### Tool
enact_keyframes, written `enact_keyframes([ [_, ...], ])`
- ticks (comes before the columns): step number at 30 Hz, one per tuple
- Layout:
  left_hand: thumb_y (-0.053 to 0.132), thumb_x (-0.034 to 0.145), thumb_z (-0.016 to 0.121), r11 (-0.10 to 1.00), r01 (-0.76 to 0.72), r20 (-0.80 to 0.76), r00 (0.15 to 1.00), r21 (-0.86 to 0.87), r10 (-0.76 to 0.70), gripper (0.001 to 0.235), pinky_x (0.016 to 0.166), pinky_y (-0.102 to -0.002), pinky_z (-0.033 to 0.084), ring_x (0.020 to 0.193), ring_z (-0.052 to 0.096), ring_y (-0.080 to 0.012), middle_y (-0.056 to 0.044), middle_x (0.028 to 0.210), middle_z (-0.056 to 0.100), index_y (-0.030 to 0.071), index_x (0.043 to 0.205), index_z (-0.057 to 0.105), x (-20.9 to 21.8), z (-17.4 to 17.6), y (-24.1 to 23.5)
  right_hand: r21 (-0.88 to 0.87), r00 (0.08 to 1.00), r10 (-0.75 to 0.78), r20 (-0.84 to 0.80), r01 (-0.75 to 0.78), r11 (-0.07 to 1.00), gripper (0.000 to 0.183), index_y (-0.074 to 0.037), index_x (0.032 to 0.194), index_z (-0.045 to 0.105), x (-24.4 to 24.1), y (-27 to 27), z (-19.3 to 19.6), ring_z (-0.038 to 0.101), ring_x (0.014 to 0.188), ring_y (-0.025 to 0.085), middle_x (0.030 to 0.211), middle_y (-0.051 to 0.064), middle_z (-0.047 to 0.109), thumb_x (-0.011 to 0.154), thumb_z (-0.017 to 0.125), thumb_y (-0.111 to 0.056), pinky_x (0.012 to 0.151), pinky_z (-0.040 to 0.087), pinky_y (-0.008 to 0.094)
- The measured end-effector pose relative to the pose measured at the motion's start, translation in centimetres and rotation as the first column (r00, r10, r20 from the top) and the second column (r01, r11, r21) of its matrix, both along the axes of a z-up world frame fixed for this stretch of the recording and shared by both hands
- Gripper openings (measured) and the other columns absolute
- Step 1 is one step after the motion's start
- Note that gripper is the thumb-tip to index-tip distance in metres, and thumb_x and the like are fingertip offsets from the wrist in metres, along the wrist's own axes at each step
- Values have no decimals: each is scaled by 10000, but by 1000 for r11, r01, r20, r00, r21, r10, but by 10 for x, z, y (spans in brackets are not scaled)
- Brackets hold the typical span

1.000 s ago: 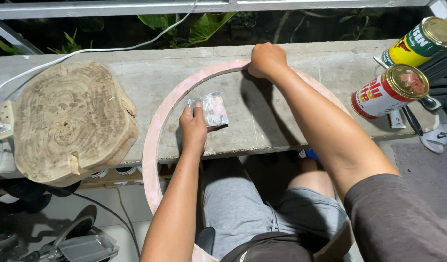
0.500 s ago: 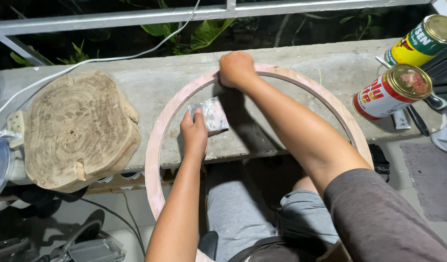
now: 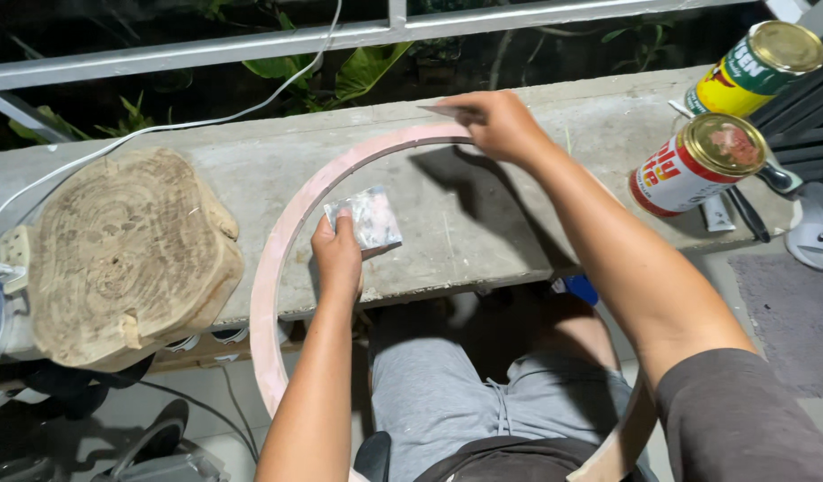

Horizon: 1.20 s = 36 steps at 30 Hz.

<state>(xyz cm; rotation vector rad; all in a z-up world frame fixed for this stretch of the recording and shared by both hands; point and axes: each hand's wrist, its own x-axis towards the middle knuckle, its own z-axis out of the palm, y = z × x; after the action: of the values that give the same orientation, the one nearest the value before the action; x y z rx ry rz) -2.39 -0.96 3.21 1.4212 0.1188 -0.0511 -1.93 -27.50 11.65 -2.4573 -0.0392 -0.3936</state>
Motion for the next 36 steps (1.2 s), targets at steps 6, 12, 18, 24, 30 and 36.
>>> enact_keyframes([
  [6, 200, 1026, 580, 999, -23, 5, 1000, -31, 23, 182, 690, -312, 609, 743, 657, -74, -42, 854, 727, 64, 1075, 691, 12, -21, 1, 478, 987, -122, -106, 159, 864, 217, -73, 1153, 729, 25, -114, -64, 705, 874, 192, 927, 85, 710, 945, 669, -63, 807, 634, 318],
  [12, 198, 1034, 575, 997, -51, 24, 998, -63, 53, 178, 701, -326, 618, 750, 658, -81, -45, 860, 720, 65, 1084, 680, 58, -108, 10, 374, 980, -156, -124, 192, 908, 164, -77, 1128, 739, 23, -121, -57, 718, 866, 187, 912, 87, 718, 974, 684, -91, 764, 628, 350],
  [18, 321, 1010, 533, 974, -31, -36, 999, 223, 40, 215, 777, -306, 471, 813, 567, -134, 32, 821, 632, 153, 925, 637, 20, -28, 4, -290, 952, -160, -260, 82, 954, 465, -252, 1357, 725, -5, -80, 2, 558, 614, 252, 798, 135, 718, 964, 556, -70, 658, 423, 352],
  [24, 212, 1020, 583, 997, -65, 18, 998, -43, 66, 182, 638, -312, 608, 687, 643, -69, -31, 798, 693, 73, 1069, 691, 39, -69, 7, -563, 978, -160, -131, 60, 824, 447, -277, 1402, 654, -4, -89, -51, 727, 1021, 360, 1013, 88, 774, 974, 575, -176, 913, 576, 535],
  [30, 201, 1023, 573, 996, -64, 13, 998, -58, 65, 185, 640, -303, 614, 672, 652, -73, -34, 791, 690, 65, 1077, 686, 27, -48, 8, -609, 973, -162, -167, 28, 792, 465, -259, 1384, 675, -19, -73, -39, 727, 1038, 350, 1001, 94, 774, 950, 560, -139, 906, 578, 526],
  [36, 197, 1028, 559, 993, -68, 18, 997, -97, 70, 183, 613, -302, 621, 646, 678, -86, -46, 770, 698, 67, 1057, 684, 40, -70, 5, -679, 971, -178, -161, 21, 733, 470, -280, 1375, 684, -6, -85, -60, 740, 1014, 328, 963, 72, 778, 927, 595, -170, 880, 594, 518],
])
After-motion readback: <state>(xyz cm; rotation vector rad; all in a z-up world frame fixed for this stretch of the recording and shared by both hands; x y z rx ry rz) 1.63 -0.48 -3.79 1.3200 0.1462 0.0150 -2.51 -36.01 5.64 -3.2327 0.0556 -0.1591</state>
